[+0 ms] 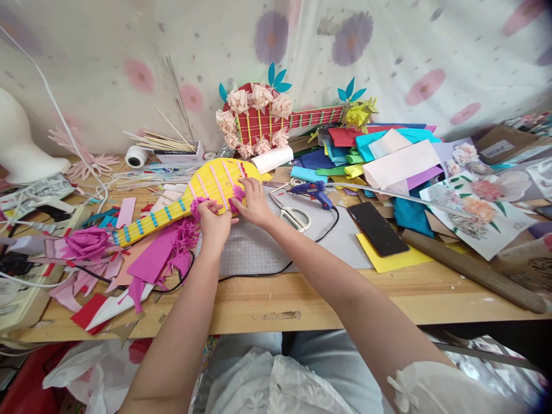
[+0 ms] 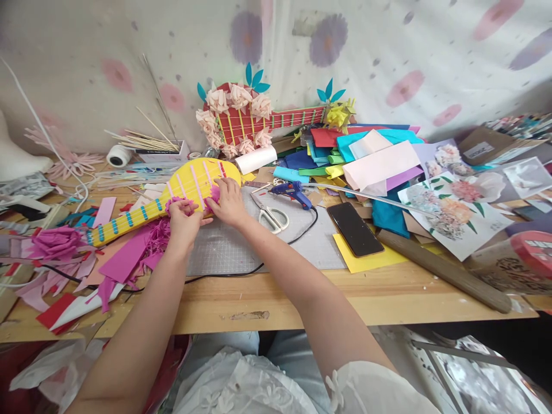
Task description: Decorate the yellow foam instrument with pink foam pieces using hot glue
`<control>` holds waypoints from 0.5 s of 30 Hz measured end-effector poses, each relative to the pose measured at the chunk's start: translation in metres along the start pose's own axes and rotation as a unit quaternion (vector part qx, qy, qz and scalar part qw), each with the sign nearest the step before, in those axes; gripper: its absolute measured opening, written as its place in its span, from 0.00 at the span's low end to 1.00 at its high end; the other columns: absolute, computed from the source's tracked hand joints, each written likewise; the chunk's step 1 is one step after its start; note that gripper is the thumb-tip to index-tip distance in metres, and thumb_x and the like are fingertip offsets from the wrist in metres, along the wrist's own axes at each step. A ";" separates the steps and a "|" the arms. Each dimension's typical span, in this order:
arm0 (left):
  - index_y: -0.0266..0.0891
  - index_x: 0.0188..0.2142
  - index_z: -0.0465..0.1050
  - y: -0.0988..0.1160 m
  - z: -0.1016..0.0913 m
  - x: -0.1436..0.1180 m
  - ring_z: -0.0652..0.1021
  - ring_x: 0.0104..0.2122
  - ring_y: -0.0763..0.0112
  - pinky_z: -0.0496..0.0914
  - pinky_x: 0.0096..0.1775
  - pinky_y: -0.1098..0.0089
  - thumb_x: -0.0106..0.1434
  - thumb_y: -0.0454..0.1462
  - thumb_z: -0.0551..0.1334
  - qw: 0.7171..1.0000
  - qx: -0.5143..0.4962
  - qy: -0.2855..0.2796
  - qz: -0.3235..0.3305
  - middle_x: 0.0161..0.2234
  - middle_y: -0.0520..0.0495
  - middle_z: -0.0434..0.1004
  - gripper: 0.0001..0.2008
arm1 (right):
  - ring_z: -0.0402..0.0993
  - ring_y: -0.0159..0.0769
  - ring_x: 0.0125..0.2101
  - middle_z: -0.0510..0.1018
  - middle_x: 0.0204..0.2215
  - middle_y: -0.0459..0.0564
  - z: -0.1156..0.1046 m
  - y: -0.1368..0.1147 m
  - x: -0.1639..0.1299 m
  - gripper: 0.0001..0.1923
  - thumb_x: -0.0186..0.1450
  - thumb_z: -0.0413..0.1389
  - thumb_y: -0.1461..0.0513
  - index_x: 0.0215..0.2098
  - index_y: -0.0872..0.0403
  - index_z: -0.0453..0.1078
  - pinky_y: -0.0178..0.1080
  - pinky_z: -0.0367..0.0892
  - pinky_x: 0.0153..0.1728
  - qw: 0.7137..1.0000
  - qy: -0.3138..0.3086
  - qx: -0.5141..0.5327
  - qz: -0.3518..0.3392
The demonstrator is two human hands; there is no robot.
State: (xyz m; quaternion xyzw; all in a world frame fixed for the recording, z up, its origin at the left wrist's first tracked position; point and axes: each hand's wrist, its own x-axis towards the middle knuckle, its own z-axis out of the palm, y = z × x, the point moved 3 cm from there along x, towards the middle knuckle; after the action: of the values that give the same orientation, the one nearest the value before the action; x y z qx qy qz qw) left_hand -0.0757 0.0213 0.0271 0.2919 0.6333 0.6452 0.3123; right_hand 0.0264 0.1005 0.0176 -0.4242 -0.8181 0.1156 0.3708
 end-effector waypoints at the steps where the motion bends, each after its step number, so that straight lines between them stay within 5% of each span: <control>1: 0.41 0.39 0.56 0.000 0.000 -0.001 0.75 0.37 0.71 0.78 0.29 0.67 0.45 0.24 0.59 1.000 -0.002 -0.001 -0.005 0.39 0.49 0.62 0.23 | 0.52 0.46 0.58 0.62 0.55 0.62 -0.001 0.000 0.000 0.28 0.63 0.51 0.54 0.57 0.59 0.57 0.52 0.50 0.59 1.000 0.003 0.002 -0.002; 7: 0.42 0.40 0.55 0.006 -0.006 0.002 0.75 0.35 0.72 0.75 0.24 0.73 0.45 0.26 0.61 1.000 0.023 0.000 0.020 0.39 0.49 0.63 0.24 | 0.55 0.44 0.57 0.63 0.54 0.60 -0.018 0.006 -0.007 0.23 0.67 0.46 0.54 0.56 0.57 0.59 0.49 0.51 0.59 0.999 0.037 0.022 -0.021; 11: 0.42 0.41 0.55 0.024 -0.014 0.010 0.76 0.30 0.77 0.73 0.26 0.74 0.46 0.25 0.58 0.990 0.065 0.011 0.127 0.41 0.48 0.64 0.23 | 0.57 0.44 0.56 0.65 0.53 0.59 -0.032 0.019 -0.013 0.22 0.67 0.45 0.54 0.55 0.56 0.59 0.50 0.52 0.58 0.998 0.058 0.026 -0.015; 15: 0.42 0.40 0.56 0.033 -0.009 0.015 0.78 0.35 0.73 0.73 0.38 0.70 0.45 0.22 0.54 0.959 0.142 -0.081 0.234 0.39 0.50 0.68 0.23 | 0.60 0.44 0.54 0.68 0.51 0.59 -0.039 0.032 -0.019 0.21 0.64 0.49 0.56 0.53 0.56 0.61 0.50 0.55 0.56 0.998 0.060 0.028 0.003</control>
State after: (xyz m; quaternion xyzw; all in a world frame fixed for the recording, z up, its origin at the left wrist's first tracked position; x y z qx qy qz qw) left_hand -0.0936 0.0270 0.0600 0.5241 0.6050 0.5781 0.1583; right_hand 0.0802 0.1003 0.0190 -0.4224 -0.7894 0.1136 0.4307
